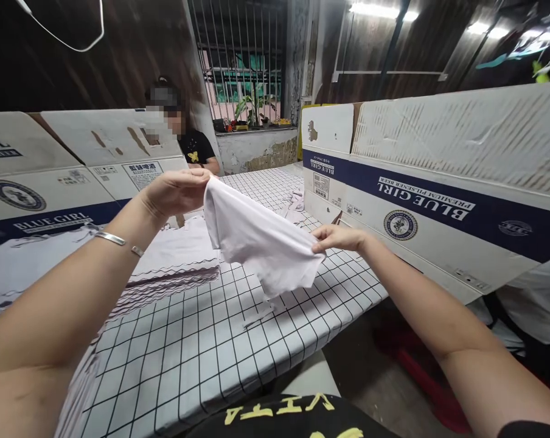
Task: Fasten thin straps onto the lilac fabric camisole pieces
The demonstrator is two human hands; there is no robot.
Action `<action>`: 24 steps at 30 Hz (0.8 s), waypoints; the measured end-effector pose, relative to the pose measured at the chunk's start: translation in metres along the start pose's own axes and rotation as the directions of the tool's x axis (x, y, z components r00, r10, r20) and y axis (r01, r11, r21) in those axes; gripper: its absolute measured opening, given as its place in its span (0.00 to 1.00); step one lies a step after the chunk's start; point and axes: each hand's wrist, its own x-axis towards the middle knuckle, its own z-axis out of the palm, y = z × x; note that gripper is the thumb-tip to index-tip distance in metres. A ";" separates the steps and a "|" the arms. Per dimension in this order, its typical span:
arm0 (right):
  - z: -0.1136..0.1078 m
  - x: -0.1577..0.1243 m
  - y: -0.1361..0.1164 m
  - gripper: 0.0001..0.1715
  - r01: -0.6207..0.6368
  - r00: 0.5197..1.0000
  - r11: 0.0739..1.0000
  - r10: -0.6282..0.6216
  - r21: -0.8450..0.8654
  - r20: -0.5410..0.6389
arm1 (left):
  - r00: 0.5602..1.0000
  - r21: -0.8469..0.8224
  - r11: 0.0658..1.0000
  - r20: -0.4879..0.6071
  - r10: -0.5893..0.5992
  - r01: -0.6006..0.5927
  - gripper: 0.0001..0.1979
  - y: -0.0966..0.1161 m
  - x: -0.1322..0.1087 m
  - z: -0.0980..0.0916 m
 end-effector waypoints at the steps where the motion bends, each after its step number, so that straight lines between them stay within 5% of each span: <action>1: -0.011 -0.008 0.000 0.16 0.005 0.998 1.000 -0.006 -0.018 -0.068 | 0.999 0.021 0.999 0.007 -0.035 0.035 0.08 -0.003 -0.001 -0.005; 4: -0.043 -0.027 -0.011 0.16 0.050 0.969 0.997 -0.063 -0.060 -0.241 | 0.992 0.161 0.980 0.028 -0.123 0.117 0.07 -0.010 0.000 -0.012; 8: -0.070 -0.041 -0.042 0.15 0.107 0.922 0.989 -0.139 -0.106 -0.363 | 0.992 0.333 0.939 0.062 -0.107 0.080 0.09 -0.004 0.008 -0.005; 11: -0.076 -0.047 -0.064 0.17 0.181 0.878 0.978 -0.207 -0.101 -0.431 | 0.990 0.299 0.945 0.083 0.114 -0.134 0.13 0.013 0.012 0.010; 14: -0.075 -0.048 -0.078 0.17 0.317 0.805 0.929 -0.370 -0.192 -0.464 | 0.927 0.368 0.851 0.122 0.356 -0.375 0.20 0.019 0.011 0.032; 16: -0.074 -0.047 -0.082 0.18 0.215 0.883 0.927 -0.319 -0.306 -0.345 | 0.941 0.554 0.762 0.236 0.244 -0.337 0.22 0.009 0.009 0.047; 18: -0.071 -0.046 -0.082 0.18 0.003 0.979 0.891 -0.094 -0.453 -0.179 | 0.953 0.782 0.586 0.298 -0.057 -0.210 0.21 -0.009 0.006 0.060; 21: -0.059 -0.053 -0.079 0.19 -0.142 0.989 0.757 0.082 -0.638 -0.123 | 0.916 0.958 0.253 0.217 -0.339 -0.134 0.23 -0.031 -0.003 0.069; 24: -0.035 -0.065 -0.072 0.17 -0.177 0.981 0.624 0.053 -0.761 -0.184 | 0.937 0.986 0.141 0.127 -0.326 -0.085 0.26 -0.038 -0.010 0.071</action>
